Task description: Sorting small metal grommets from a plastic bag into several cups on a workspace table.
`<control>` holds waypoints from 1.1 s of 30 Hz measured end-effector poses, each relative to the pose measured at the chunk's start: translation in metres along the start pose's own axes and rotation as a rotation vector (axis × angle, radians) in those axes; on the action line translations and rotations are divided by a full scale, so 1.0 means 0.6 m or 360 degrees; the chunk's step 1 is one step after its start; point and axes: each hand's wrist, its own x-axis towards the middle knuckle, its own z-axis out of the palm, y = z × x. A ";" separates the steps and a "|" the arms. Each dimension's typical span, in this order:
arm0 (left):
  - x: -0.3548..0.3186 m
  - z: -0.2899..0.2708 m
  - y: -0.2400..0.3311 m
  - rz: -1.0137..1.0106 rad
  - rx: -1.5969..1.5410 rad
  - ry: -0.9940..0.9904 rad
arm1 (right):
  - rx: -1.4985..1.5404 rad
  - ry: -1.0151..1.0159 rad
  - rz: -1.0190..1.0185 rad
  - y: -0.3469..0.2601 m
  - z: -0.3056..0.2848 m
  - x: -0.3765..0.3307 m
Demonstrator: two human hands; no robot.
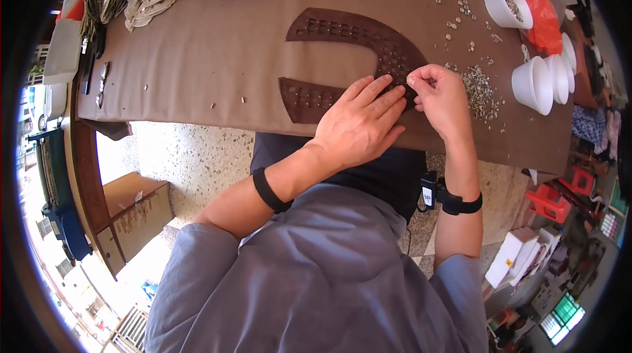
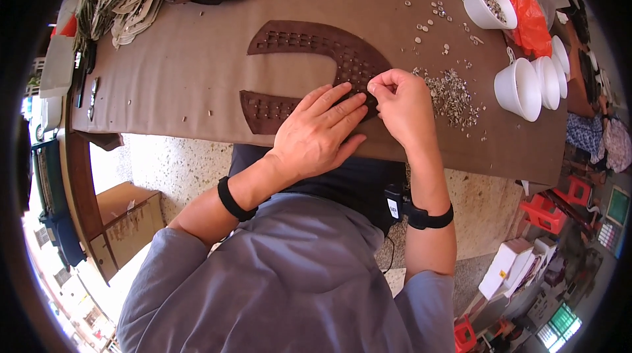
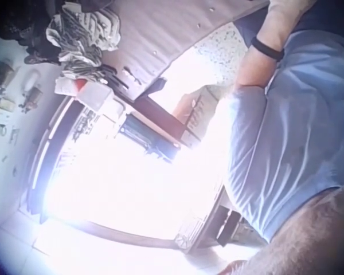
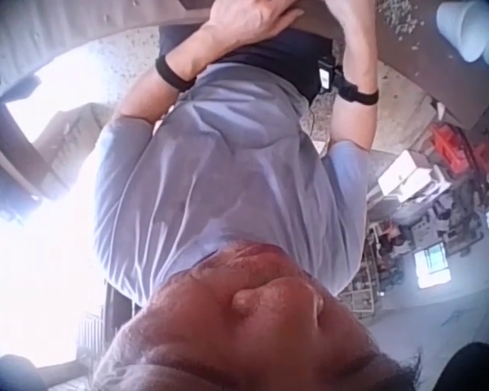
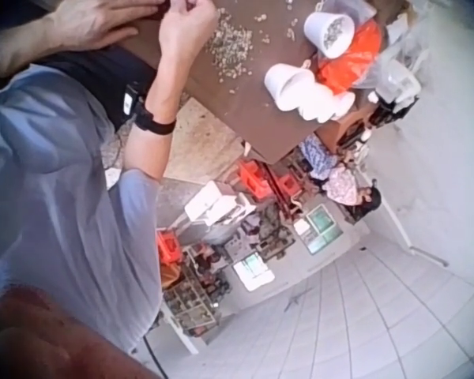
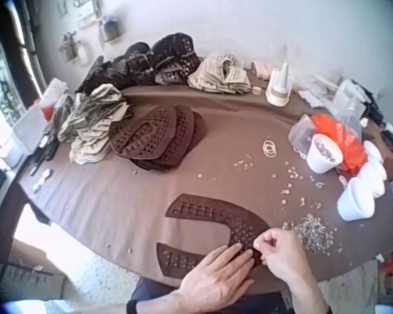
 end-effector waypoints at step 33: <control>0.011 -0.002 0.005 0.0010 0.0024 0.0012 | -0.0306 0.0107 -0.0153 0.018 0.005 0.011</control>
